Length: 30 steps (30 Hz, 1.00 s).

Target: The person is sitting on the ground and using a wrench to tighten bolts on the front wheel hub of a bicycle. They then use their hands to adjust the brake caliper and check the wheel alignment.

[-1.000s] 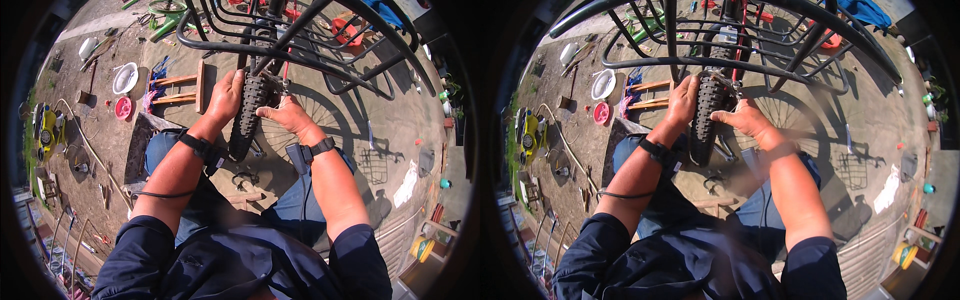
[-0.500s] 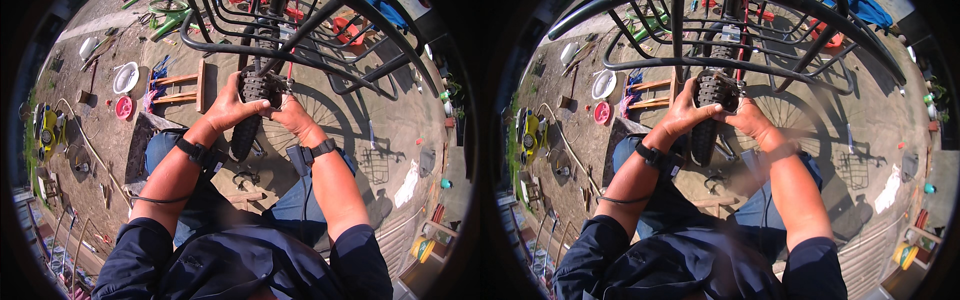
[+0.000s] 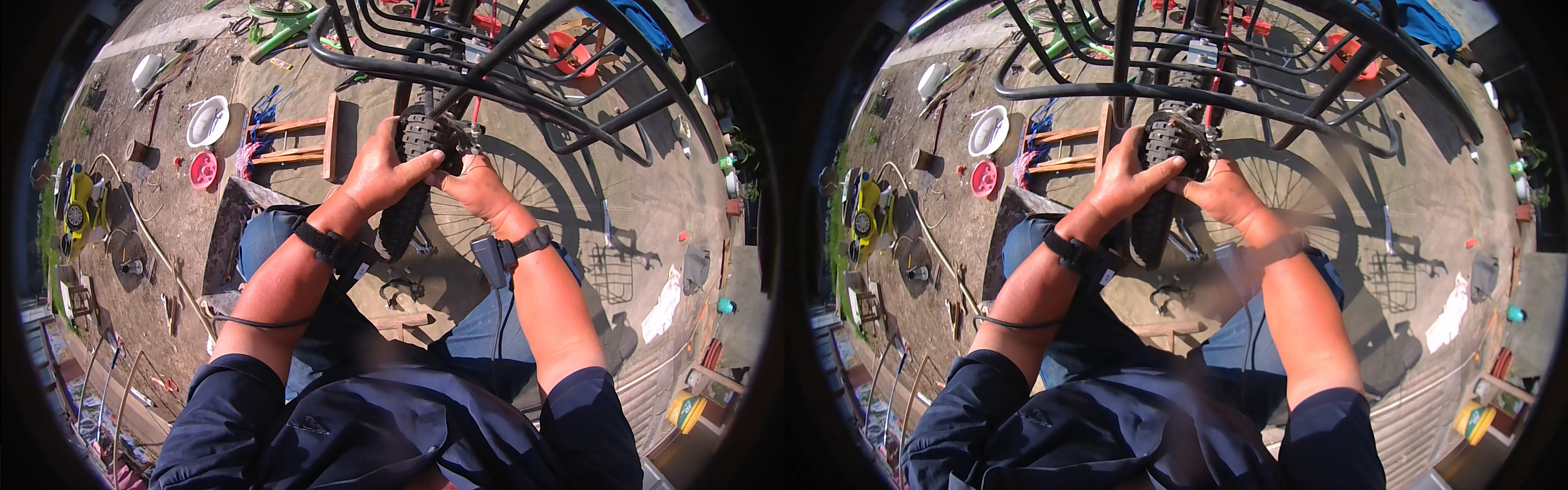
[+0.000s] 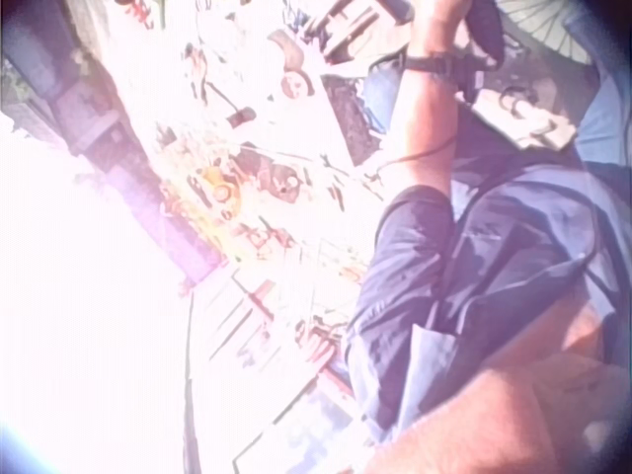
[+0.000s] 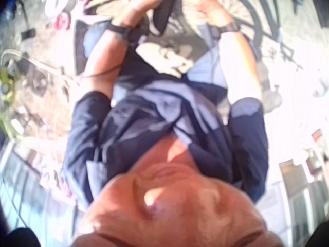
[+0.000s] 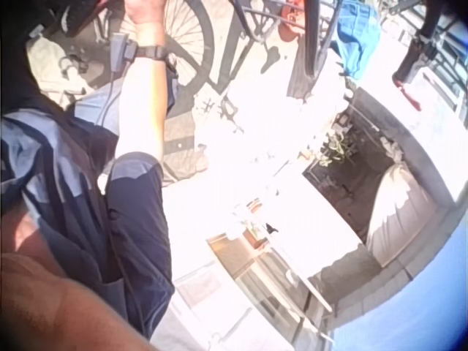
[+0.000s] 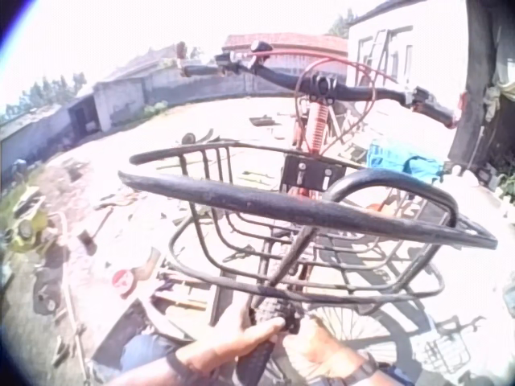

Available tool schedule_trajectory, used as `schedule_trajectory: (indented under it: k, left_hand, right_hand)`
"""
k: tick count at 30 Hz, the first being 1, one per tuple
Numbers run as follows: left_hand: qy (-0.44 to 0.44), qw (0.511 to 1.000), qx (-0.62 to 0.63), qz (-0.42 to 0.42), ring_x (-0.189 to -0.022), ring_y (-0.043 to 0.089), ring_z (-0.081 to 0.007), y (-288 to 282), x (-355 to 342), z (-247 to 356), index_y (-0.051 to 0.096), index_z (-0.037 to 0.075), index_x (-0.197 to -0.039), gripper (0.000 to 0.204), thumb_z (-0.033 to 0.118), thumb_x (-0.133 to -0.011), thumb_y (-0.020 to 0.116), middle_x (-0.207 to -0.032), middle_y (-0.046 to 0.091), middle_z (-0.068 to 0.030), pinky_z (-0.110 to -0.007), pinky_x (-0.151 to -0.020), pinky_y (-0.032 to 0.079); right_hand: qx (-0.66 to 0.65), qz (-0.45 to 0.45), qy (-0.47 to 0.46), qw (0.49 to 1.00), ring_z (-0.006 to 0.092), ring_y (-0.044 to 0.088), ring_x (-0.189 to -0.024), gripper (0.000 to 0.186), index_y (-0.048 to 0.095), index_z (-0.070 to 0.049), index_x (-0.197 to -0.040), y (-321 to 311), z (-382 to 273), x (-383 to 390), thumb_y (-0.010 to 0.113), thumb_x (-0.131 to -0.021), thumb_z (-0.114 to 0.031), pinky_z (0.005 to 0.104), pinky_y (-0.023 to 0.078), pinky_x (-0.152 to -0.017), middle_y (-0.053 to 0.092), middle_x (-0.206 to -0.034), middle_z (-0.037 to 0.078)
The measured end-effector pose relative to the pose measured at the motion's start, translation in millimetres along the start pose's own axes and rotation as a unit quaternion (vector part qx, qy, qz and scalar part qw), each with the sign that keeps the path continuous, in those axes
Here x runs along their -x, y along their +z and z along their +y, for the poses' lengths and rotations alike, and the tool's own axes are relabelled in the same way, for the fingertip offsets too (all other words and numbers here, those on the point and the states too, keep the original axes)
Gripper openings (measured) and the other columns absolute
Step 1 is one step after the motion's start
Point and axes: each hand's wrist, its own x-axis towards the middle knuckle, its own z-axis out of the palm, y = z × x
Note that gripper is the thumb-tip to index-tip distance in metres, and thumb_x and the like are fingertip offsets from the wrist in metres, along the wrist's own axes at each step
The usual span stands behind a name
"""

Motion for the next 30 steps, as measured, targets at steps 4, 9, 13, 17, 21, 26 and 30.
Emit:
schedule_trajectory:
  k: [4, 9, 13, 17, 21, 26, 30]
  left_hand:
    - [-0.010, 1.000, -0.006, -0.002, -0.097, 0.067, -0.0229, -0.7, 0.2, -1.6, 0.051, -0.011, -0.127, 0.072, 0.035, -0.081, 0.082, -0.106, 0.069, -0.0195, -0.035, -0.087, 0.053]
    - [-0.018, 1.000, 0.022, -0.006, -0.098, 0.063, -0.0180, -0.7, 0.5, -0.7, 0.053, -0.009, -0.124, 0.065, 0.032, -0.083, 0.081, -0.107, 0.067, -0.0161, -0.033, -0.086, 0.052]
    - [-0.021, 0.992, 0.124, 0.002, -0.101, 0.063, -0.0177, -5.7, 1.7, -4.9, 0.054, -0.009, -0.124, 0.062, 0.036, -0.089, 0.077, -0.110, 0.067, -0.0150, -0.031, -0.090, 0.051]
    - [-0.102, 0.953, 0.283, 0.046, -0.081, 0.053, -0.0085, -2.7, -11.3, -25.2, 0.061, -0.001, -0.107, 0.043, 0.042, -0.103, 0.056, -0.091, 0.063, -0.0024, -0.027, -0.072, 0.047]
    - [-0.104, 0.929, 0.346, 0.076, -0.078, 0.052, -0.0079, 8.5, -11.5, -25.1, 0.063, 0.000, -0.103, 0.041, 0.040, -0.105, 0.054, -0.087, 0.062, -0.0008, -0.026, -0.070, 0.045]
    - [-0.086, 0.958, 0.241, 0.130, -0.080, 0.060, -0.0102, 15.7, -12.3, -30.5, 0.066, -0.004, -0.105, 0.042, 0.037, -0.100, 0.063, -0.089, 0.070, -0.0075, -0.028, -0.073, 0.050]
    - [-0.088, 0.967, 0.175, 0.161, -0.079, 0.063, -0.0125, 16.7, -9.8, -13.2, 0.067, -0.005, -0.104, 0.041, 0.035, -0.098, 0.067, -0.088, 0.071, -0.0092, -0.031, -0.070, 0.052]
  right_hand:
    - [0.004, 0.015, 0.010, 1.000, 0.0156, 0.061, -0.111, 0.053, 0.056, -0.004, -0.133, 3.4, 0.2, 1.1, 0.076, -0.084, -0.004, 0.0342, 0.049, -0.099, 0.066, -0.121, 0.005]
    - [-0.041, 0.053, 0.018, 0.998, 0.0156, 0.062, -0.110, 0.051, 0.056, -0.003, -0.130, 9.9, 0.3, 3.2, 0.077, -0.083, -0.001, 0.0332, 0.050, -0.097, 0.066, -0.120, 0.006]
    - [-0.040, 0.049, -0.007, 0.998, 0.0157, 0.062, -0.108, 0.050, 0.056, -0.002, -0.129, 17.1, 1.6, 3.2, 0.078, -0.084, -0.001, 0.0321, 0.050, -0.096, 0.067, -0.118, 0.006]
    - [-0.030, 0.061, 0.021, 0.997, 0.0118, 0.060, -0.107, 0.044, 0.059, -0.001, -0.127, 22.3, -6.6, 8.9, 0.077, -0.088, -0.006, 0.0300, 0.048, -0.097, 0.066, -0.118, 0.003]
    - [-0.059, 0.057, 0.014, 0.997, 0.0133, 0.060, -0.108, 0.051, 0.053, -0.002, -0.135, 23.6, -5.5, 9.4, 0.075, -0.089, -0.005, 0.0299, 0.048, -0.098, 0.064, -0.120, 0.003]
    - [-0.094, 0.069, -0.006, 0.993, 0.0133, 0.057, -0.114, 0.052, 0.051, -0.002, -0.136, 27.7, -1.4, 12.4, 0.073, -0.089, -0.003, 0.0298, 0.046, -0.101, 0.061, -0.126, 0.004]
    - [-0.090, 0.081, -0.018, 0.993, 0.0138, 0.056, -0.116, 0.053, 0.050, -0.002, -0.137, 21.9, 1.1, 12.0, 0.073, -0.090, -0.002, 0.0303, 0.045, -0.102, 0.060, -0.128, 0.004]
